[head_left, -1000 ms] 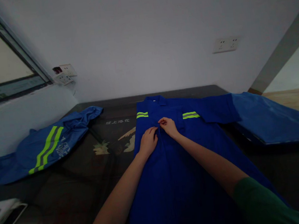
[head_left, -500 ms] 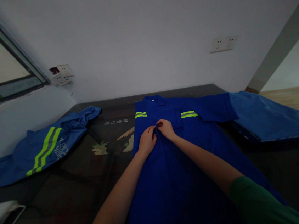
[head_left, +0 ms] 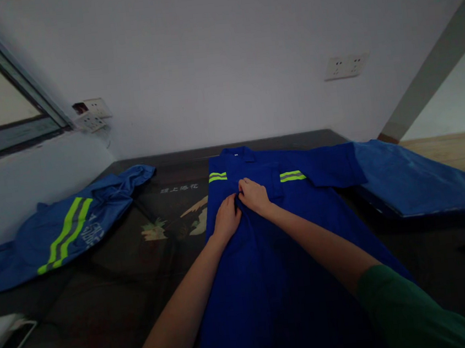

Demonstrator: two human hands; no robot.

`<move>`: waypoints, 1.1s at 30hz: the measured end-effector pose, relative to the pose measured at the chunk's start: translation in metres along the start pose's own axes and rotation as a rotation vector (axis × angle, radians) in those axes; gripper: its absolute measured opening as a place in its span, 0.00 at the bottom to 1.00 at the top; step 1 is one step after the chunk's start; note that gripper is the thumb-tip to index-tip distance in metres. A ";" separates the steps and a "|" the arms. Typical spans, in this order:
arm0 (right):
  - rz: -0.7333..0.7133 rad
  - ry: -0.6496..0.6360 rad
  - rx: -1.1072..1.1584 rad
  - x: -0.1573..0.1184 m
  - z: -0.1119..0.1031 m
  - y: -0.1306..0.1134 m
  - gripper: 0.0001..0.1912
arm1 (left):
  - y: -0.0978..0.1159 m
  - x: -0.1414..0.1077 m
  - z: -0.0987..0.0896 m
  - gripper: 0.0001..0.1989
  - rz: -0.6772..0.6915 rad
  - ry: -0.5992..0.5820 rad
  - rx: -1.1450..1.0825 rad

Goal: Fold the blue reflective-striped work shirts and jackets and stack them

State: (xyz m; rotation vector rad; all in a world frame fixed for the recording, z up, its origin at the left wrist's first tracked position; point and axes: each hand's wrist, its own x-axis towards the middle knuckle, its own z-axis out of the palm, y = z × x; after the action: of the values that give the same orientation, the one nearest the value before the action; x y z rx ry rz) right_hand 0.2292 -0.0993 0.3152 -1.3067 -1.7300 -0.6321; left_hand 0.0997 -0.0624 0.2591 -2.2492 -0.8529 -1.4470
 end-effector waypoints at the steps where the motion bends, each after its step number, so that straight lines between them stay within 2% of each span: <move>1: -0.008 -0.009 -0.002 0.001 -0.001 0.000 0.08 | 0.000 0.000 0.000 0.22 -0.004 0.003 -0.003; 6: -0.019 -0.063 0.054 0.016 -0.004 0.008 0.06 | -0.001 0.000 0.001 0.22 0.008 0.015 -0.022; 11: 0.027 -0.083 0.216 0.032 -0.006 0.022 0.09 | -0.001 0.001 0.001 0.23 0.000 0.025 -0.039; 15: 0.077 -0.035 0.326 0.024 -0.001 0.031 0.15 | 0.000 0.001 0.001 0.23 0.029 0.026 -0.045; 20: 0.114 0.013 0.331 0.010 0.015 0.031 0.12 | 0.000 0.000 0.000 0.23 0.042 0.021 -0.032; 23: 0.157 0.034 0.341 0.012 0.021 0.030 0.06 | 0.000 0.000 -0.001 0.24 0.048 0.014 -0.024; 25: 0.180 0.040 0.366 0.015 0.023 0.031 0.07 | 0.001 0.000 -0.001 0.24 0.057 0.012 -0.016; 29: 0.213 0.011 0.437 0.019 0.026 0.036 0.13 | 0.002 0.001 0.000 0.24 0.090 -0.017 0.036; 33: 0.221 -0.045 0.505 0.020 0.026 0.045 0.15 | 0.004 0.001 0.003 0.26 0.148 -0.102 0.110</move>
State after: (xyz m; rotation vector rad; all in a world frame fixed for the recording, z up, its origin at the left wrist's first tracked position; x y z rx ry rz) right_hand 0.2611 -0.0536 0.3149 -1.1297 -1.6110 -0.0298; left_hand 0.1047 -0.0633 0.2587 -2.2667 -0.7582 -1.2005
